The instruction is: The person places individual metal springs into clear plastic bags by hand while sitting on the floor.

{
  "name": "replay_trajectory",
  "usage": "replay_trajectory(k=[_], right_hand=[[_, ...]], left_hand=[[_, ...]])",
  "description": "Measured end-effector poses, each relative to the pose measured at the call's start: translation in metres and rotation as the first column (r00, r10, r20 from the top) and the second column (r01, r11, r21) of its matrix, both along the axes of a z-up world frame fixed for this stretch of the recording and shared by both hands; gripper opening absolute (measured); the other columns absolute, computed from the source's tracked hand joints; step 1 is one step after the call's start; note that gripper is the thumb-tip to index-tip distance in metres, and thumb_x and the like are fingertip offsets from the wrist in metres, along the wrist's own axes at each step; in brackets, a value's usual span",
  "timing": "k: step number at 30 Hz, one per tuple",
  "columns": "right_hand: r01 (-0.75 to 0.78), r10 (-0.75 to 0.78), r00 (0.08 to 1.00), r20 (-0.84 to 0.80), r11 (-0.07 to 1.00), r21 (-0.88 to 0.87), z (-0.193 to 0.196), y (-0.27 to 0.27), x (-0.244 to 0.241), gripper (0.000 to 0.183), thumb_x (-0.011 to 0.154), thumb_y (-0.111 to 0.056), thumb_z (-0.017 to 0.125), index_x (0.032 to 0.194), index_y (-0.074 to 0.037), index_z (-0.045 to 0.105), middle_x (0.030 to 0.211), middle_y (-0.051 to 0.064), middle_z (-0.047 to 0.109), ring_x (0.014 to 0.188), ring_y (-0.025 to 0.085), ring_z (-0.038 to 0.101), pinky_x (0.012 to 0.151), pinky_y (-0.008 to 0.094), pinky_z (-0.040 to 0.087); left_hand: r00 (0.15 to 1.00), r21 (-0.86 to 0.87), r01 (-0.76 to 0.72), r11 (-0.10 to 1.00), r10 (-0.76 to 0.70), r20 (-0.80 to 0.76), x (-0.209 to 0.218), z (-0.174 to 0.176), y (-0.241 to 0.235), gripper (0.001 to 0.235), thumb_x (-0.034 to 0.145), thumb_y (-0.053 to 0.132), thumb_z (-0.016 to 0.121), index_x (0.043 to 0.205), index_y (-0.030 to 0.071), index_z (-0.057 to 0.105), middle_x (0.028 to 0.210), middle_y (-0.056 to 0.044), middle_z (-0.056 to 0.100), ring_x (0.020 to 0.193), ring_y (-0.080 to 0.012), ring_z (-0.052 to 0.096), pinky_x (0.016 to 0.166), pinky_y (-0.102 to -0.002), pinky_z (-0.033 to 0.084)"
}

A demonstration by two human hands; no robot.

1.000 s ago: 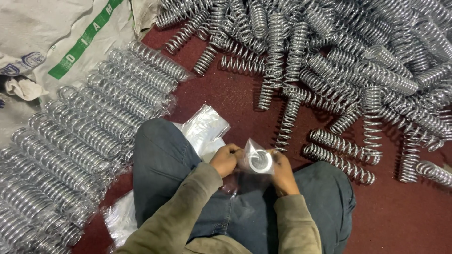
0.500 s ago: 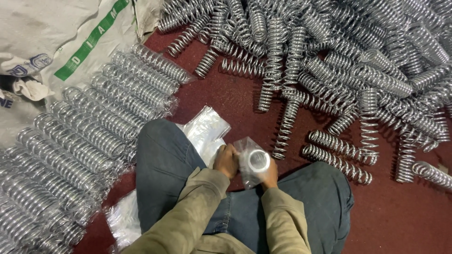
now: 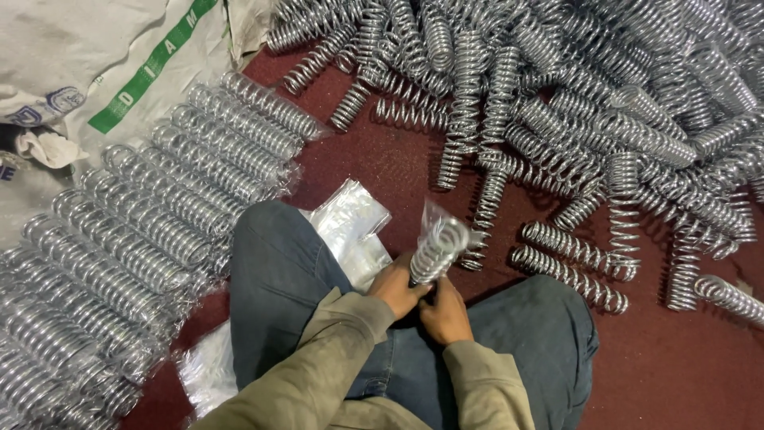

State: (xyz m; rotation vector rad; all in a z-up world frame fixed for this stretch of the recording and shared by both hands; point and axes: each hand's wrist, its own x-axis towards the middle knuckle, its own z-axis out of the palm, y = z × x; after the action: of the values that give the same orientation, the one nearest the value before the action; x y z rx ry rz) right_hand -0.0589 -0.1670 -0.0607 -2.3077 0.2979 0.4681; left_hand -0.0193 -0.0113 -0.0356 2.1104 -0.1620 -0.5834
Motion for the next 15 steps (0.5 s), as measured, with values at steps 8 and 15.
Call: replay_trajectory(k=[8, 15], right_hand=[[-0.257, 0.268, 0.901, 0.341, 0.963, -0.076, 0.186, 0.024, -0.035, 0.050, 0.095, -0.019, 0.061, 0.141, -0.016, 0.042, 0.111, 0.012, 0.073, 0.078, 0.030, 0.066, 0.065, 0.040, 0.052], [-0.373, 0.489, 0.517, 0.703, 0.867, -0.329, 0.230, 0.034, -0.025, 0.015, 0.100, -0.007, 0.056, 0.113, -0.008, 0.064, 0.096, 0.005, 0.066, 0.094, 0.029, 0.056, 0.079, 0.041, 0.039]], left_hand=[[0.969, -0.154, -0.109, 0.982, 0.140, 0.206, -0.088, 0.120, 0.032, 0.081, 0.099, 0.059, 0.039, 0.161, 0.009, 0.023, 0.124, -0.017, 0.059, 0.106, -0.0372, 0.062, 0.089, -0.048, 0.049], [0.731, -0.315, 0.060, 0.947, 0.174, 0.660, -0.041, 0.138, 0.027, 0.037, 0.091, 0.016, 0.065, 0.127, 0.015, 0.067, 0.120, -0.008, 0.057, 0.110, -0.0281, 0.060, 0.093, -0.046, 0.043]])
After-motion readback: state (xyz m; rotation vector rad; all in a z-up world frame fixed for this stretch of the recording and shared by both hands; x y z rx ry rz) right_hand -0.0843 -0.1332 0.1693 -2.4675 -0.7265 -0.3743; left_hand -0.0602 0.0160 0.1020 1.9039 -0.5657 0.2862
